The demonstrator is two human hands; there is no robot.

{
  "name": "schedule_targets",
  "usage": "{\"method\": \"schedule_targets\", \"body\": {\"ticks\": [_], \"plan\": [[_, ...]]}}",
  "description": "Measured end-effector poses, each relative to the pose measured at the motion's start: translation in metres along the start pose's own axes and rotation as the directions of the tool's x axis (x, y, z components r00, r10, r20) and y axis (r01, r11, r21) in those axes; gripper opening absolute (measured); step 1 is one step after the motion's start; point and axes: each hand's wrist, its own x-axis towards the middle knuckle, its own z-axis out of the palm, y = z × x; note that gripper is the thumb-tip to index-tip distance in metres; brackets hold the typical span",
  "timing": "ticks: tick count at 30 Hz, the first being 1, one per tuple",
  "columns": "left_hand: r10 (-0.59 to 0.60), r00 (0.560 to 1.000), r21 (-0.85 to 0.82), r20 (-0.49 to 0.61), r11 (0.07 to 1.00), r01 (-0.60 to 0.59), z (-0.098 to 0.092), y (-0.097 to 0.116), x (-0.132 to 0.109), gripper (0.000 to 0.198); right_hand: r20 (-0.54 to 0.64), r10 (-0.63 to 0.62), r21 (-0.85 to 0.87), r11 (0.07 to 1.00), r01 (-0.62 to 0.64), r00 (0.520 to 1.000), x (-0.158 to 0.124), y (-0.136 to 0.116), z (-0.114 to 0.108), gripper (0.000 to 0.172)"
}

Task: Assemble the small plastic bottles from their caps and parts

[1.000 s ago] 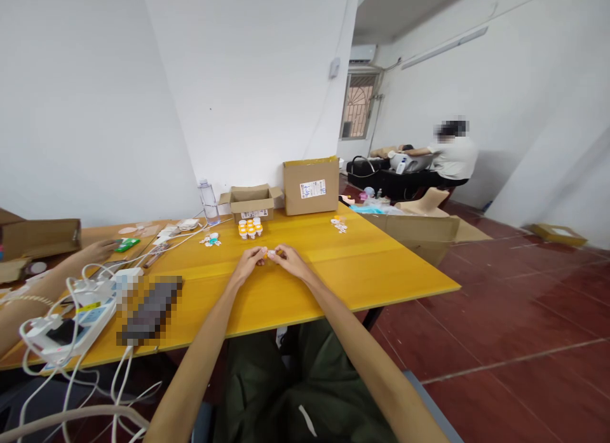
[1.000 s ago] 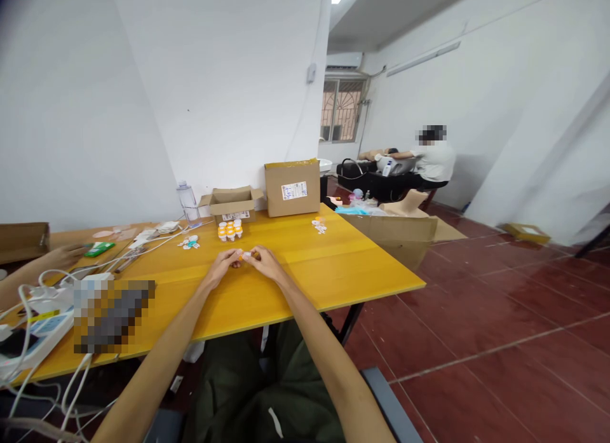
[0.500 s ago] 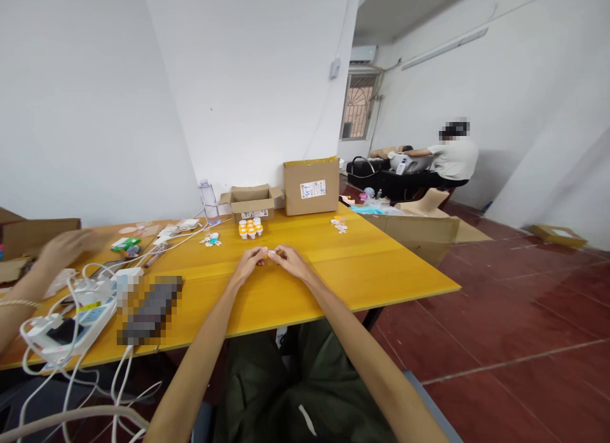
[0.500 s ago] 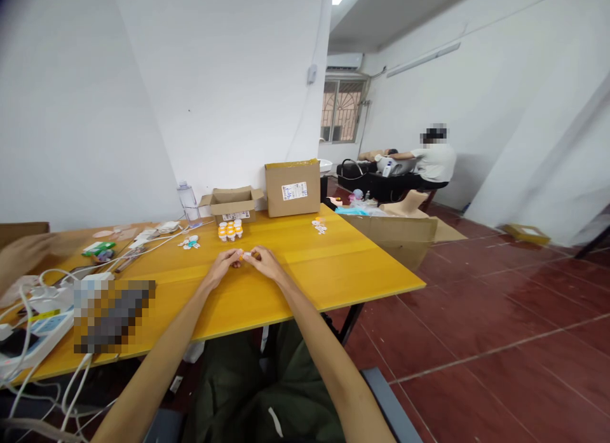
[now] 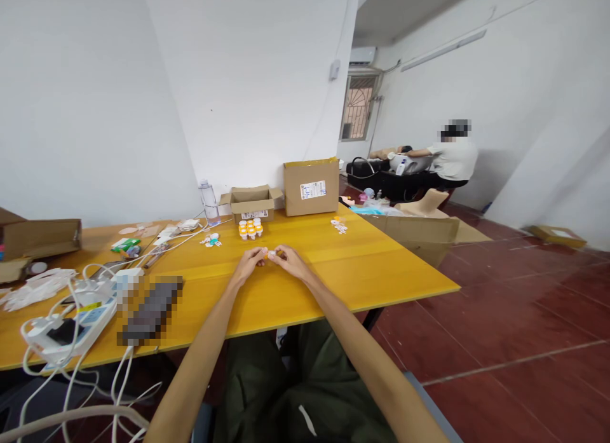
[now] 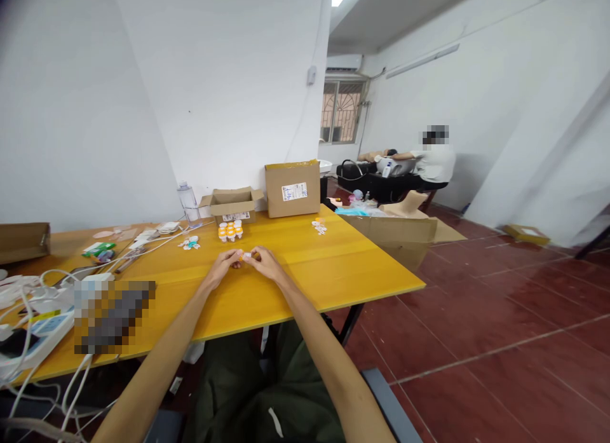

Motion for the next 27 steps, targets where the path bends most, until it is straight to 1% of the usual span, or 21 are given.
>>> {"method": "schedule_targets", "body": {"ticks": [15, 21, 25, 27], "plan": [[-0.02, 1.0, 0.006, 0.0, 1.0, 0.02, -0.0008, 0.0001, -0.0009, 0.043, -0.002, 0.005, 0.018, 1.0, -0.005, 1.0, 0.0006, 0.003, 0.0, 0.038], [-0.009, 1.0, 0.013, 0.003, 1.0, 0.009, 0.0001, 0.0004, -0.0002, 0.045, 0.028, 0.034, 0.124, 0.992, -0.037, 0.999, -0.0019, -0.0007, 0.0027, 0.032], [0.0, 1.0, 0.015, 0.025, 1.0, 0.0, 0.0003, -0.0006, 0.0003, 0.044, 0.028, 0.007, 0.13, 0.991, -0.01, 1.0, -0.0016, -0.001, 0.0053, 0.033], [-0.011, 1.0, 0.009, 0.028, 1.0, 0.01, 0.0005, -0.0012, 0.0003, 0.043, 0.024, -0.013, 0.114, 0.993, 0.01, 1.0, -0.001, 0.0, 0.0059, 0.03]]}}
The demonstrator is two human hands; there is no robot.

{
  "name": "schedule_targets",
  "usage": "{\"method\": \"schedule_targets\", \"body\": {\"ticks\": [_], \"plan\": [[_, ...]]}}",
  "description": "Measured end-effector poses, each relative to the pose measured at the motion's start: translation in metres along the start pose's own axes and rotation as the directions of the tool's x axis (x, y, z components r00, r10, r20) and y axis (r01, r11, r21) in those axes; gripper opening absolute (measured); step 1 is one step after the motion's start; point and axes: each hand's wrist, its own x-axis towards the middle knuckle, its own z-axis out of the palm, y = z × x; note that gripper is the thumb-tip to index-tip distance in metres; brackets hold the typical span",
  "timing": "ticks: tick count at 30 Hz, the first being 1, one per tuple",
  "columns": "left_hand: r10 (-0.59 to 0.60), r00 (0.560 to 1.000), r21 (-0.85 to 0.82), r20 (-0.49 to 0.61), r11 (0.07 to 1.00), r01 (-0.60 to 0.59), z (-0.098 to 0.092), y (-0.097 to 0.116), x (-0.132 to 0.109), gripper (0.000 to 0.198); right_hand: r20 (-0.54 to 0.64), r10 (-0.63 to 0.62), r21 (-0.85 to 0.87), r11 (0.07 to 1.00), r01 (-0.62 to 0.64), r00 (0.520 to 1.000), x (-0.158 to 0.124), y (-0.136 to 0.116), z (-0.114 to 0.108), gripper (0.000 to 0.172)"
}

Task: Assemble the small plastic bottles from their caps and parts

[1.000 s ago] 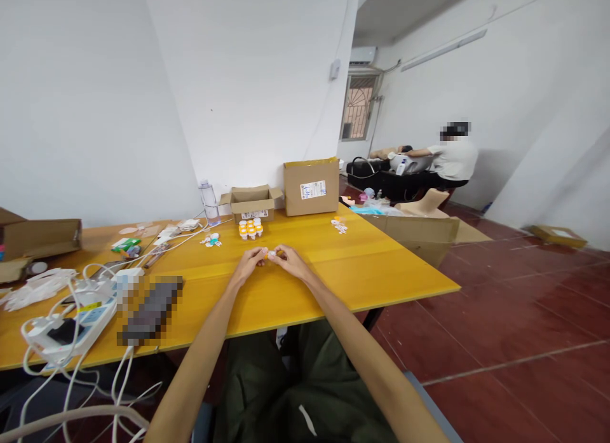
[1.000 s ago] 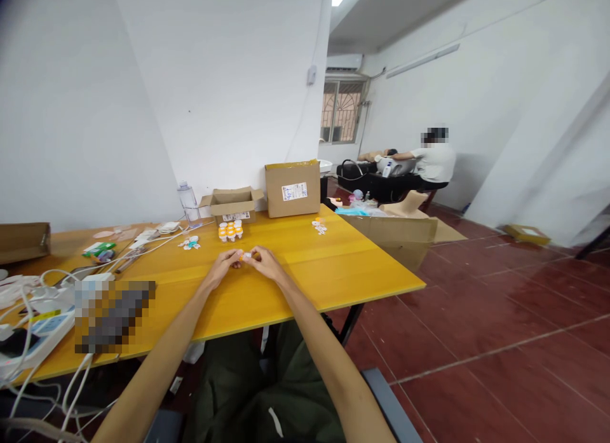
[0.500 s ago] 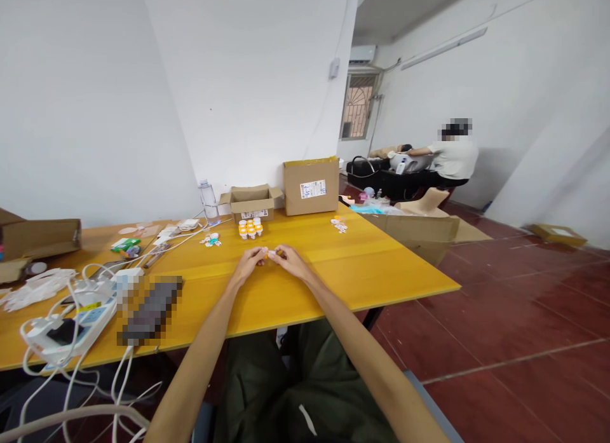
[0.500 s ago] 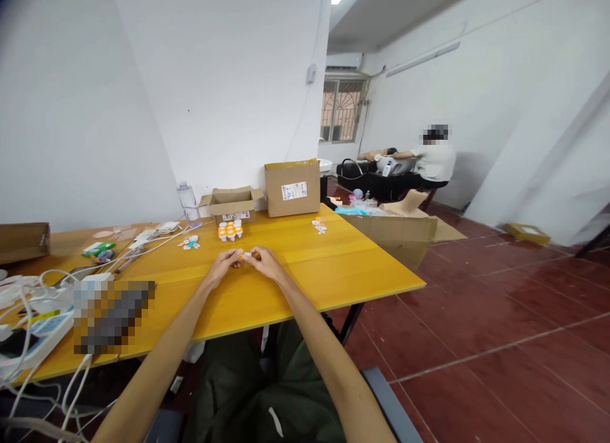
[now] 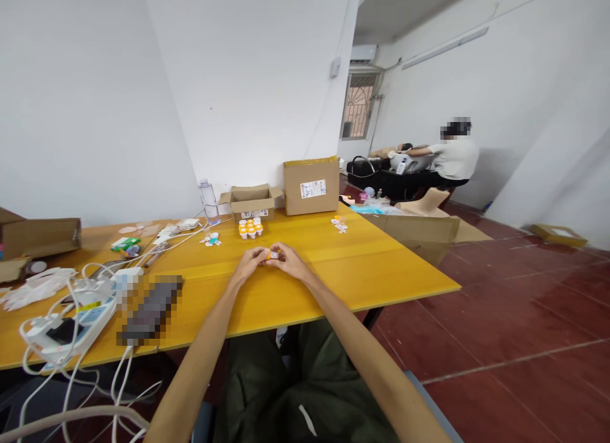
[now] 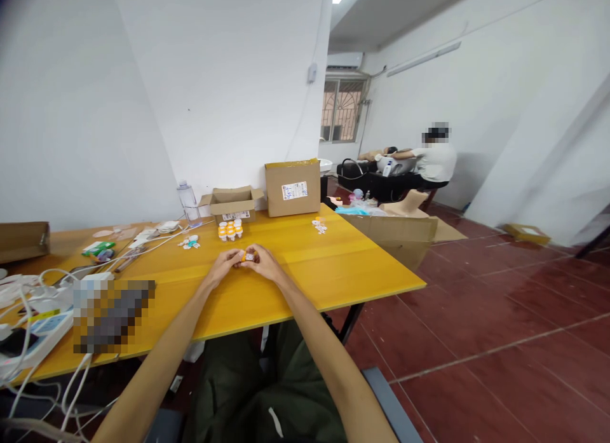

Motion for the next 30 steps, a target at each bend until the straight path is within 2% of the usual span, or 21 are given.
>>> {"method": "schedule_targets", "body": {"ticks": [5, 22, 30], "plan": [[-0.024, 1.0, -0.011, -0.005, 1.0, 0.024, 0.0007, 0.0004, -0.0009, 0.042, -0.005, -0.019, -0.011, 1.0, 0.019, 1.0, 0.0005, 0.0006, -0.0007, 0.024], [0.01, 1.0, 0.022, -0.018, 1.0, -0.01, -0.0003, 0.0002, -0.0005, 0.048, -0.045, -0.048, -0.07, 0.997, 0.045, 0.998, -0.0003, 0.0008, -0.0013, 0.024], [0.001, 1.0, 0.022, -0.007, 1.0, 0.0, -0.0033, -0.0053, 0.0017, 0.042, -0.052, -0.047, -0.117, 0.992, 0.041, 0.998, -0.0006, 0.0018, -0.0014, 0.023]]}}
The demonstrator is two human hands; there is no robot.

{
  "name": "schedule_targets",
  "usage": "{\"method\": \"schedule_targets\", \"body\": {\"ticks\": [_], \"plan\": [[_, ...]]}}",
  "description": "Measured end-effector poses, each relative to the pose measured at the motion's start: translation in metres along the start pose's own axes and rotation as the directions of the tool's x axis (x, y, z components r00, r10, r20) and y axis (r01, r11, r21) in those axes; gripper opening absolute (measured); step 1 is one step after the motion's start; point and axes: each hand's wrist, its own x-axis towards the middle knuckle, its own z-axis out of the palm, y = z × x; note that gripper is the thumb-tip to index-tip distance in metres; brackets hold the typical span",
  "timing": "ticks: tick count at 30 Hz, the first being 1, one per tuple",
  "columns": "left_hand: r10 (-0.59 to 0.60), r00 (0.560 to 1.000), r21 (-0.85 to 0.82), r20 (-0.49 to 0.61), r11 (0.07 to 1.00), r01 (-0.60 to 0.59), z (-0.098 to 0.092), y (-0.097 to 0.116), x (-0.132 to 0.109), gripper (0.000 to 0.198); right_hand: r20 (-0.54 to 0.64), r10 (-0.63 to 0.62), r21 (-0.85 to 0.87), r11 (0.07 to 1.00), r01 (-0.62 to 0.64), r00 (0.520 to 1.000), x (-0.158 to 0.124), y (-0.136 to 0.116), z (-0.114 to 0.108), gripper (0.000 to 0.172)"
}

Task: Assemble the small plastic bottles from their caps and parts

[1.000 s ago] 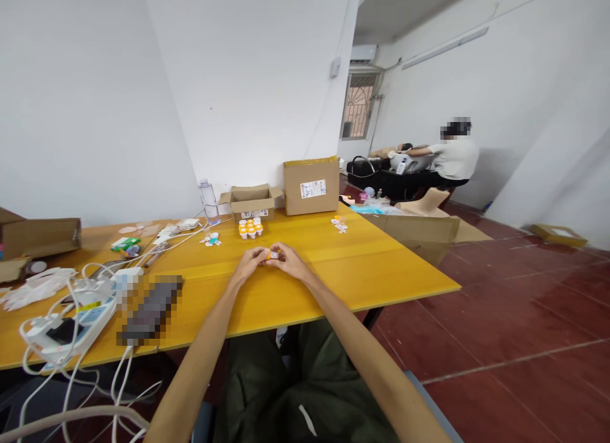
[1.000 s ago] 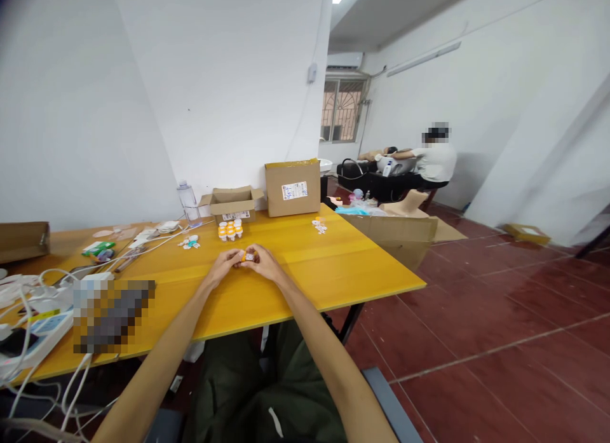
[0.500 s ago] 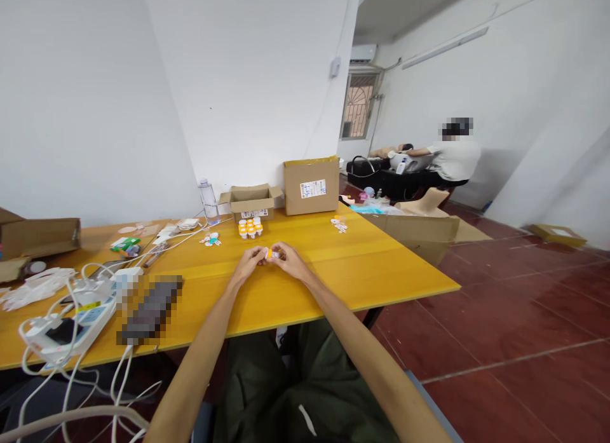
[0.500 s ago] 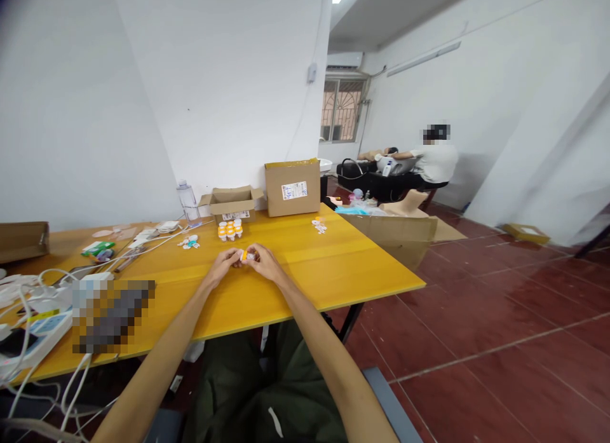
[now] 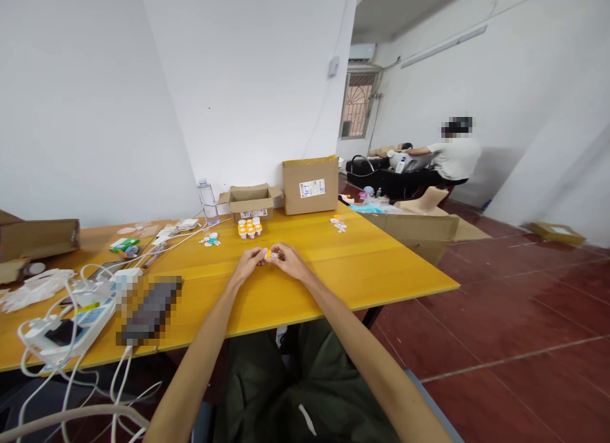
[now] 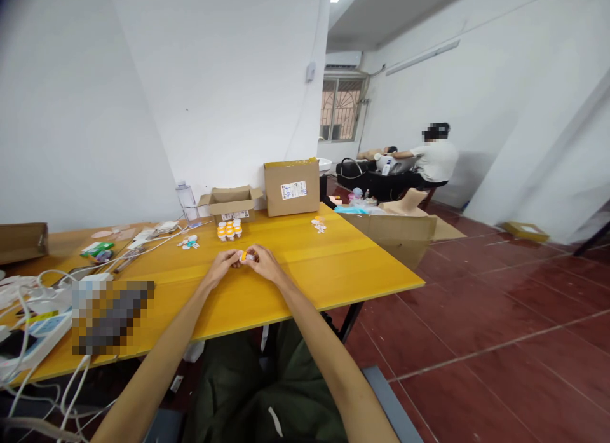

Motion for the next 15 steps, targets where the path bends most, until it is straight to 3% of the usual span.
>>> {"method": "schedule_targets", "body": {"ticks": [15], "plan": [[-0.031, 1.0, -0.081, -0.003, 0.996, 0.031, -0.0013, 0.004, -0.0032, 0.038, 0.026, 0.059, 0.066, 0.996, -0.061, 0.998, 0.0009, -0.0015, 0.0001, 0.02]]}}
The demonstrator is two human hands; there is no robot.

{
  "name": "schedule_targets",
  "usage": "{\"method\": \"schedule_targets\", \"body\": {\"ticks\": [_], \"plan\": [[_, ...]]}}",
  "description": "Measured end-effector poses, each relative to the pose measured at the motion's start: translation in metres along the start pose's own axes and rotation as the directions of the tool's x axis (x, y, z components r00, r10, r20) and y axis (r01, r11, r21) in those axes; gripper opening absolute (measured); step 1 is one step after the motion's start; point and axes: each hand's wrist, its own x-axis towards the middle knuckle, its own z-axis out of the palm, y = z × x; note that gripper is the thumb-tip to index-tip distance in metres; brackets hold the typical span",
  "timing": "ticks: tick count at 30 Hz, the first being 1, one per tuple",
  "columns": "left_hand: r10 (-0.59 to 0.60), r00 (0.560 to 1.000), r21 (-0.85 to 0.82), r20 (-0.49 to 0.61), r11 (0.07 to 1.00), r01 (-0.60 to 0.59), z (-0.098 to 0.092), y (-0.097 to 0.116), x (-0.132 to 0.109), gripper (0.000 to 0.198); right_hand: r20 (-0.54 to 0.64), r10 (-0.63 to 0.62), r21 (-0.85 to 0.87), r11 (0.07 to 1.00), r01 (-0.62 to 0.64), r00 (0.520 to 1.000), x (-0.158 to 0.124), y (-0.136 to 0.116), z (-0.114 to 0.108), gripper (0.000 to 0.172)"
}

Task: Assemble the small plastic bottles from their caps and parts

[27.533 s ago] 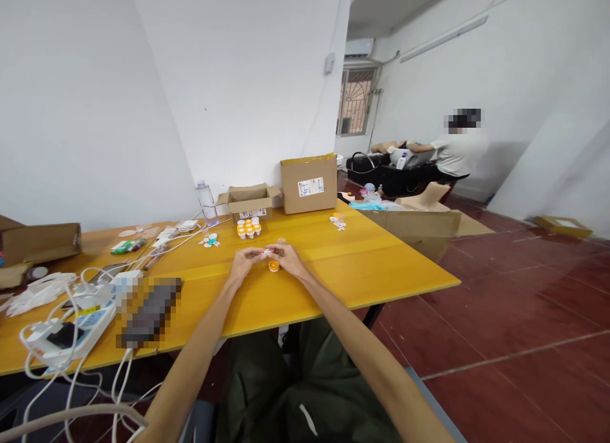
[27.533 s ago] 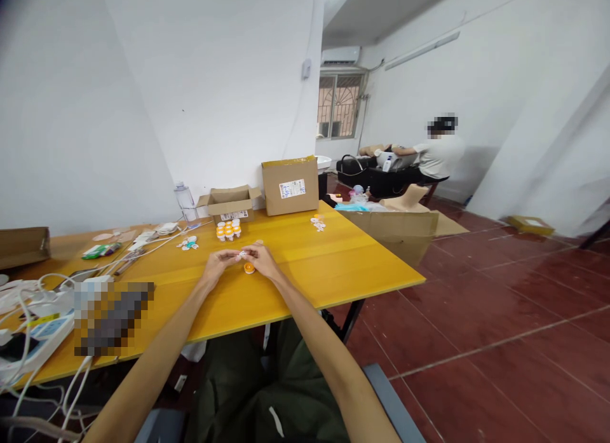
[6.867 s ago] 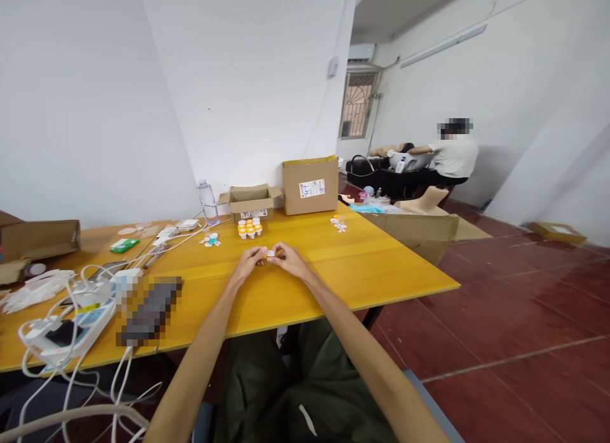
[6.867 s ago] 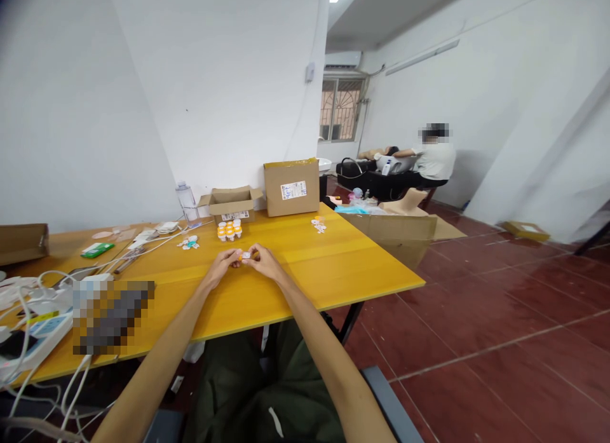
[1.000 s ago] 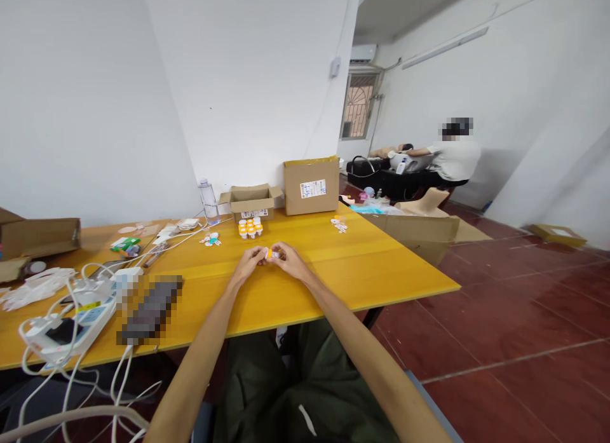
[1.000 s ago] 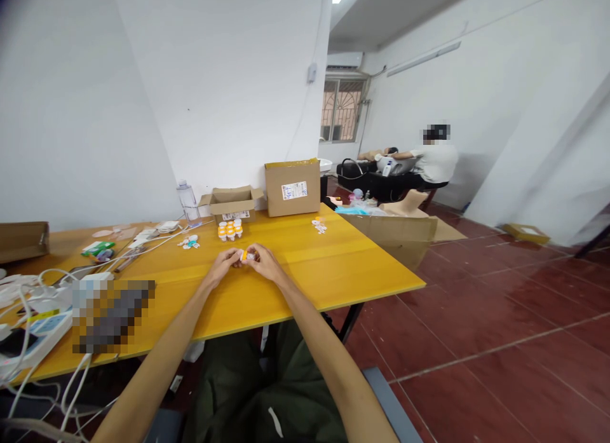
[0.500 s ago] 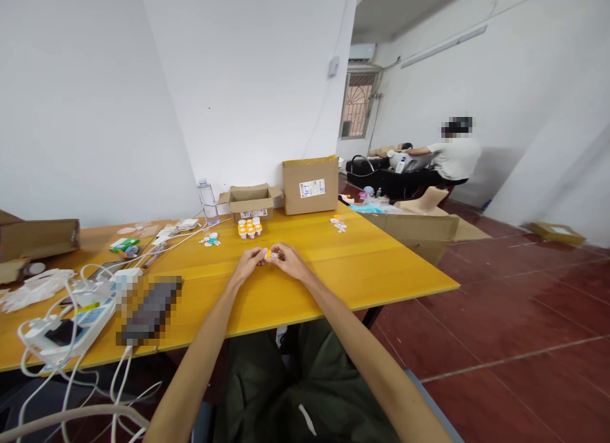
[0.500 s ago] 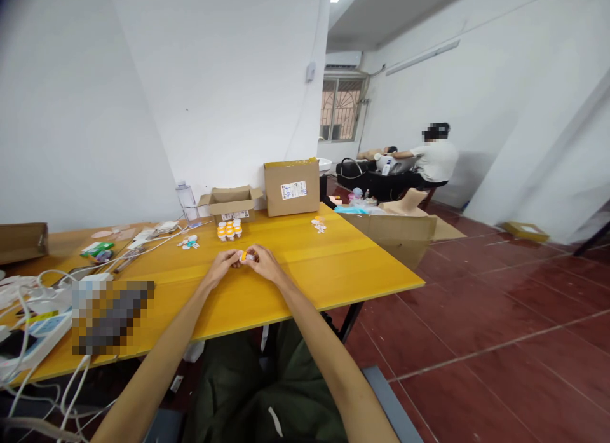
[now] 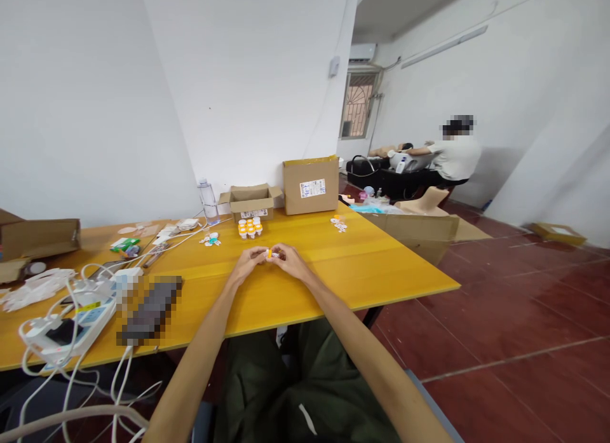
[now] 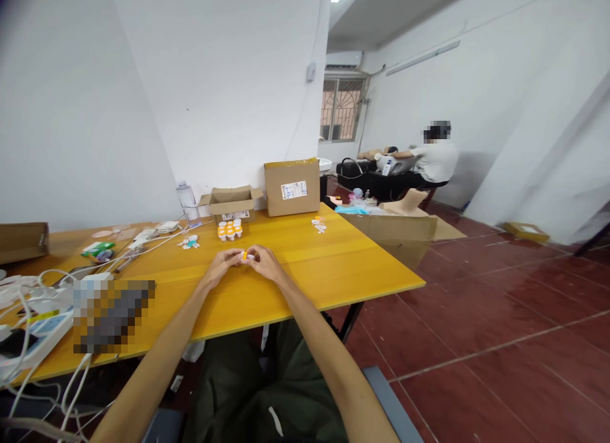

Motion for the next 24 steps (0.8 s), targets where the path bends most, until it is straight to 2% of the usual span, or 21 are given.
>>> {"method": "schedule_targets", "body": {"ticks": [15, 24], "plan": [[-0.019, 1.0, -0.056, 0.0, 0.998, 0.019, -0.004, -0.005, 0.0, 0.046, -0.009, -0.038, -0.002, 0.999, 0.038, 0.999, 0.002, 0.01, 0.002, 0.019], [0.004, 0.999, 0.009, -0.038, 1.0, -0.004, 0.0, -0.001, 0.001, 0.042, -0.036, -0.059, 0.017, 0.998, 0.059, 0.998, 0.002, 0.01, 0.003, 0.025]]}}
